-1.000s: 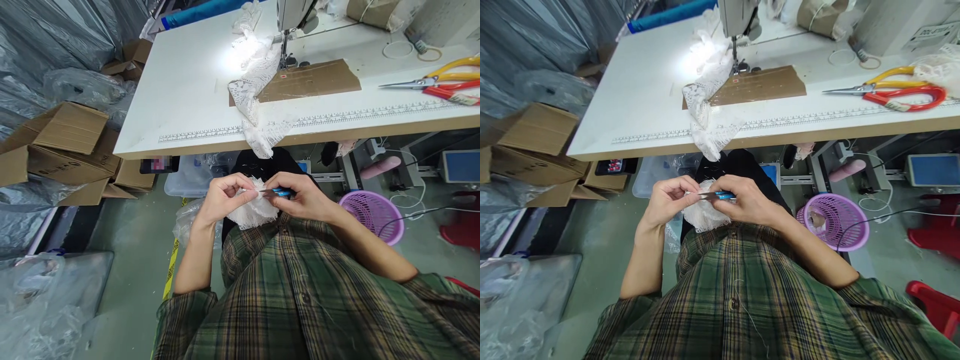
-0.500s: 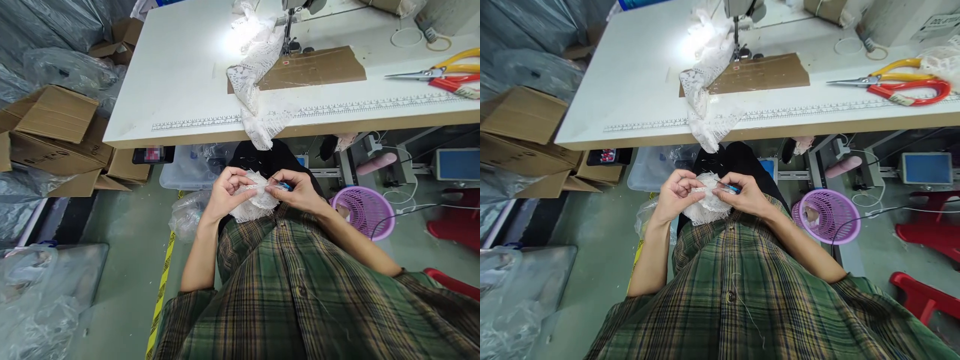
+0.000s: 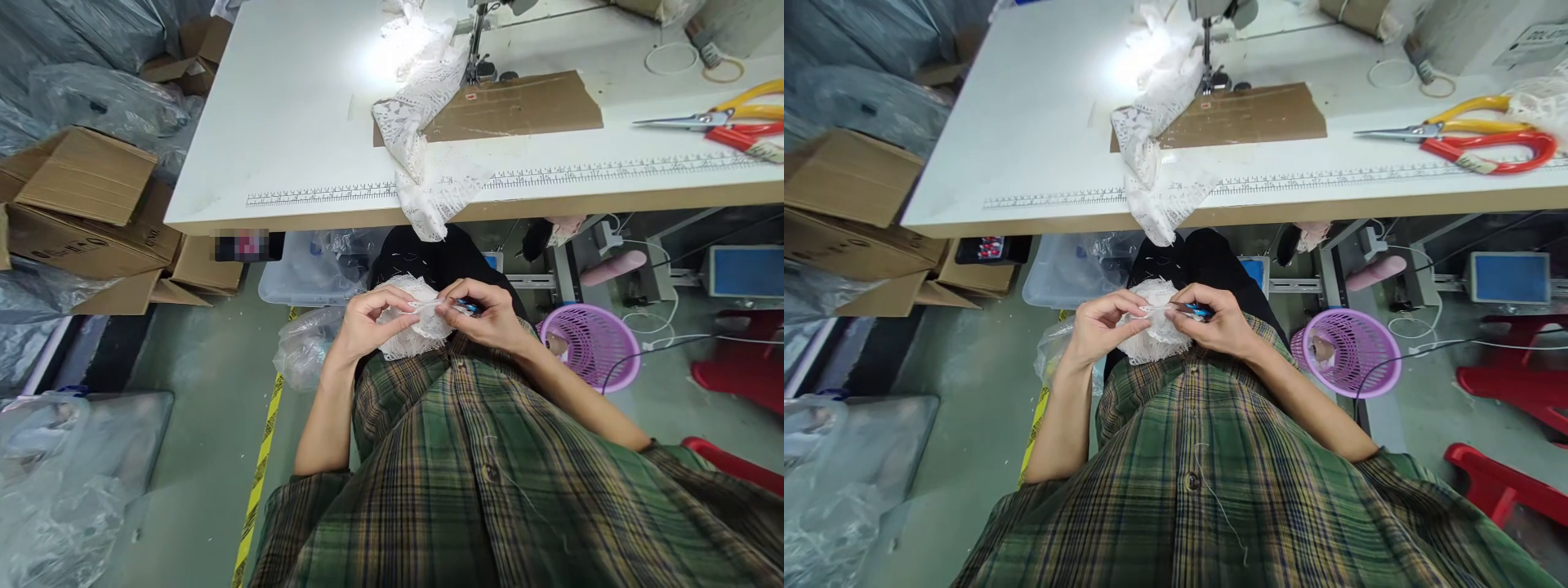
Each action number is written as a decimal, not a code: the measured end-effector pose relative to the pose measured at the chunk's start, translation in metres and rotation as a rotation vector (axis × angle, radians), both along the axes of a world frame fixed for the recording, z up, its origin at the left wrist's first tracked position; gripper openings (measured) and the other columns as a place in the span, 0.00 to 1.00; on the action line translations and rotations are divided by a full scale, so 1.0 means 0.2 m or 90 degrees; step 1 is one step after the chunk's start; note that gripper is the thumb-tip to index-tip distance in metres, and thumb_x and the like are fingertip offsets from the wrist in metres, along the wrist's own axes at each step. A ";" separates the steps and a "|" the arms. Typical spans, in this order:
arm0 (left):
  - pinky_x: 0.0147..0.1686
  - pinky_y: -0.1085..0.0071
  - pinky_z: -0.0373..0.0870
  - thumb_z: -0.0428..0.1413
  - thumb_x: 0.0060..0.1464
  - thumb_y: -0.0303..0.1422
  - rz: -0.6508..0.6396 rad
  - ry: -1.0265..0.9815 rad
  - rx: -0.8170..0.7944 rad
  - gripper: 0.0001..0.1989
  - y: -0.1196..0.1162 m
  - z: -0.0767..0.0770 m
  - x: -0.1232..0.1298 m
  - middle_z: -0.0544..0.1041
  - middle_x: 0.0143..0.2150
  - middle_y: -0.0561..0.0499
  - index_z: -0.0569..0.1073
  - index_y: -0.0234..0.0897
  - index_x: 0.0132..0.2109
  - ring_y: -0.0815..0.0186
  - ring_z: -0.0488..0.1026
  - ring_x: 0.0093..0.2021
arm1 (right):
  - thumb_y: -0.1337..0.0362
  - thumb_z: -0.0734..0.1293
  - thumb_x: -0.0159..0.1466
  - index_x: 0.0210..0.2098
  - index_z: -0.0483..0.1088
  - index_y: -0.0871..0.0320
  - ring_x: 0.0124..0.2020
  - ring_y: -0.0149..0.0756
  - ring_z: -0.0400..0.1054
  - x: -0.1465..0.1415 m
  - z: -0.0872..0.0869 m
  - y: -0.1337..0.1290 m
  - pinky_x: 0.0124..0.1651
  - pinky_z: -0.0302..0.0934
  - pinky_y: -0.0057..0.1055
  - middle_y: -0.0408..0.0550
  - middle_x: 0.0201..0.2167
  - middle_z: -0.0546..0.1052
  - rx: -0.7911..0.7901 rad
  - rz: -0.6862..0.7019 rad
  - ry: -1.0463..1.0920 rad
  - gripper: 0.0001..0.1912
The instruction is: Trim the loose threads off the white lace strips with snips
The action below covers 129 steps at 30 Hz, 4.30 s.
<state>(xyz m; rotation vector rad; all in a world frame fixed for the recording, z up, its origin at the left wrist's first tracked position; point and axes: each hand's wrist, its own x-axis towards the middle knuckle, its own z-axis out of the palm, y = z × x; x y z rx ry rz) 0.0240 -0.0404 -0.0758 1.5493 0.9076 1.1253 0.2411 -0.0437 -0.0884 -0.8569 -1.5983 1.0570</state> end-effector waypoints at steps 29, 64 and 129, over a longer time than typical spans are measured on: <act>0.34 0.71 0.75 0.71 0.45 0.36 0.075 -0.065 -0.121 0.19 -0.01 0.00 0.04 0.82 0.33 0.50 0.71 0.37 0.38 0.66 0.80 0.33 | 0.55 0.73 0.59 0.29 0.71 0.56 0.29 0.34 0.68 -0.03 -0.01 0.00 0.32 0.64 0.31 0.44 0.26 0.75 -0.066 -0.058 -0.005 0.12; 0.47 0.67 0.77 0.70 0.47 0.35 0.157 -0.013 -0.097 0.26 0.01 -0.01 0.05 0.82 0.39 0.48 0.71 0.37 0.51 0.64 0.81 0.42 | 0.51 0.78 0.52 0.38 0.77 0.58 0.36 0.35 0.74 0.03 0.00 0.05 0.41 0.69 0.32 0.48 0.37 0.81 -0.222 -0.086 0.057 0.20; 0.38 0.63 0.77 0.66 0.41 0.37 0.271 -0.095 -0.513 0.19 0.02 -0.06 -0.09 0.82 0.34 0.46 0.77 0.34 0.41 0.55 0.80 0.38 | 0.52 0.65 0.59 0.31 0.73 0.59 0.24 0.32 0.63 0.08 -0.34 0.17 0.28 0.57 0.30 0.45 0.23 0.75 -0.341 -0.276 -0.063 0.15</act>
